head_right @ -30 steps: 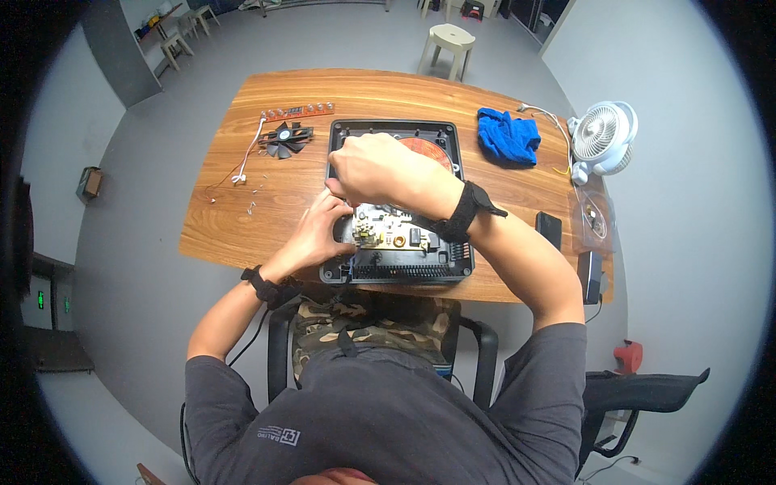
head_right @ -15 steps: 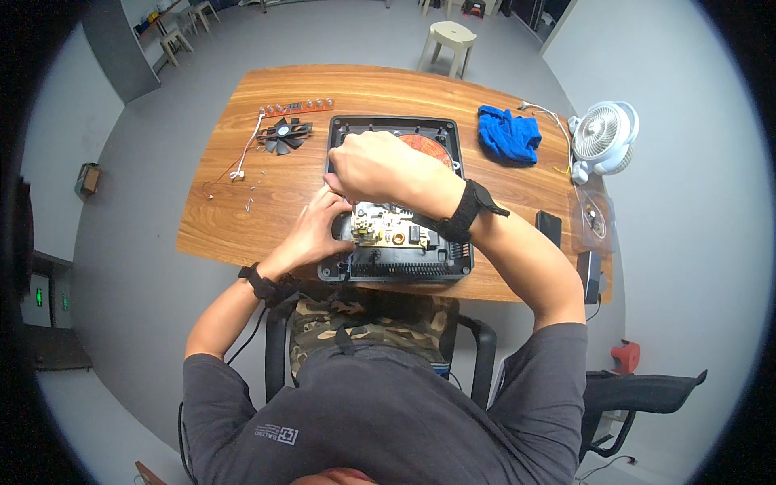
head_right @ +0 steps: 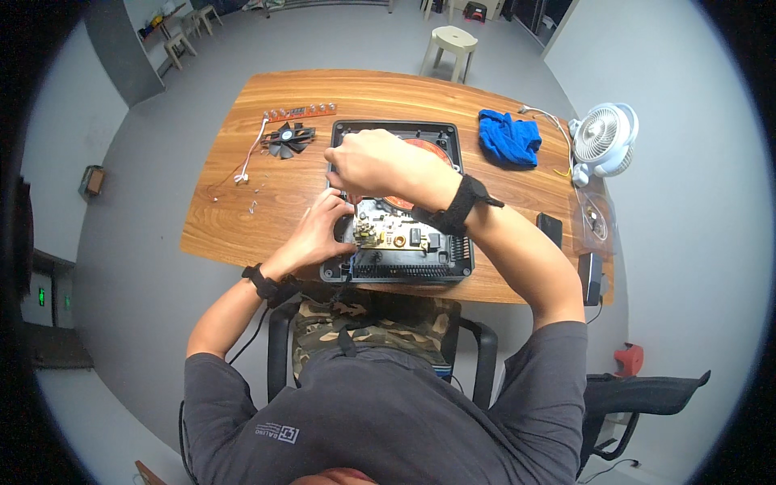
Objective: The person wipes the exterior of a black electronic device with a blue cloth, then opens the casing to reveal internal components. They place a copper heatsink and fan assembly onto the device and use a screwdriver to secure it with screws.
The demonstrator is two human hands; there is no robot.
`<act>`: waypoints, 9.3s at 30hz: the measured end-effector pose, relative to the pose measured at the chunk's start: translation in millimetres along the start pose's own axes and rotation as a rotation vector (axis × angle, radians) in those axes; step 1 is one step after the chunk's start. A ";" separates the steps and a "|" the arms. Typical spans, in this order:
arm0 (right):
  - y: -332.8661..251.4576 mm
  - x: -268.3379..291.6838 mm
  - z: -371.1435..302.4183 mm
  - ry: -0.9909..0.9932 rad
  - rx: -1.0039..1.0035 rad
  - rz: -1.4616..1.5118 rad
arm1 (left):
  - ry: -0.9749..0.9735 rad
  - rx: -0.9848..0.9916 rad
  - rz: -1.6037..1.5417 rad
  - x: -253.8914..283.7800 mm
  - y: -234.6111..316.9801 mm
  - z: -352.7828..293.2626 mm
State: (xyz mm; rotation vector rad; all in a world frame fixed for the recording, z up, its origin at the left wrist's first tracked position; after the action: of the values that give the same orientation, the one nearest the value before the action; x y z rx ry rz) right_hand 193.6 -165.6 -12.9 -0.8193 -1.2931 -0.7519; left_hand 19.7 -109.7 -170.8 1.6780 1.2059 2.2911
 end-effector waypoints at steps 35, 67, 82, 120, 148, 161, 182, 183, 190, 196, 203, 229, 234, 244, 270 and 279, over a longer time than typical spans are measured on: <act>3.8 -8.0 -16.5 -0.056 -0.114 0.155 | -0.046 0.024 0.068 -3.3 3.6 3.9; -14.0 -7.6 -10.9 0.071 -0.093 0.072 | -0.077 0.026 0.031 0.8 5.9 2.9; -8.3 -3.2 -13.0 -0.039 0.010 0.042 | -0.061 0.038 0.023 -1.8 2.6 1.5; -20.2 5.9 5.0 -0.145 -0.180 0.137 | -0.112 -0.004 0.008 2.5 -2.1 4.1; -20.7 0.5 0.1 -0.045 -0.141 0.167 | 0.196 0.361 0.270 123.0 -155.9 26.9; -19.6 -2.3 1.5 -0.074 -0.194 0.150 | 0.076 0.360 0.307 106.6 -152.0 37.3; -24.4 3.4 2.4 -0.069 -0.178 0.136 | 0.322 0.276 0.429 104.9 -151.6 33.7; -26.0 8.2 1.6 -0.074 -0.168 0.154 | 0.340 0.275 0.443 107.2 -152.4 32.6; -25.3 8.3 3.3 -0.123 -0.221 0.160 | 0.333 0.168 0.346 110.2 -114.0 28.8; -15.6 -5.3 -6.2 -0.068 -0.196 0.170 | 0.232 0.114 0.198 95.6 -59.7 28.5; -11.6 -11.1 -12.7 -0.087 -0.156 0.109 | 0.003 0.260 -0.107 65.7 -17.6 21.6; 11.9 31.8 -53.2 0.101 -0.071 0.274 | 0.003 0.238 -0.428 23.4 -12.0 19.5; 8.1 32.9 -53.8 0.110 -0.075 0.304 | 0.019 0.155 -0.359 23.0 -10.2 18.2; 5.8 35.8 -52.5 0.051 -0.108 0.293 | -0.002 0.136 -0.317 23.9 -6.2 17.9; 13.4 30.3 -59.2 0.095 -0.067 0.280 | 0.049 0.170 -0.320 28.1 2.8 14.7; 10.5 32.1 -61.4 0.117 -0.075 0.304 | -0.028 0.243 -0.477 19.1 -6.6 16.4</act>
State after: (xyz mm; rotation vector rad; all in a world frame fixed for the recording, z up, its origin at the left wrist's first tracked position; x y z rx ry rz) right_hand 238.0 -213.4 12.6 -0.9915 -1.0115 -0.5978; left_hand 22.9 -87.3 -158.2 1.2861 1.7124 1.8899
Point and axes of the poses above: each hand's wrist, its own z-axis towards the middle knuckle, its own x-axis out of the back of the hand, y = z × x, the point moved 1 cm from there along z, towards the middle knuckle, and after that the axes turned 14 degrees about x, right-handed, at the moved point
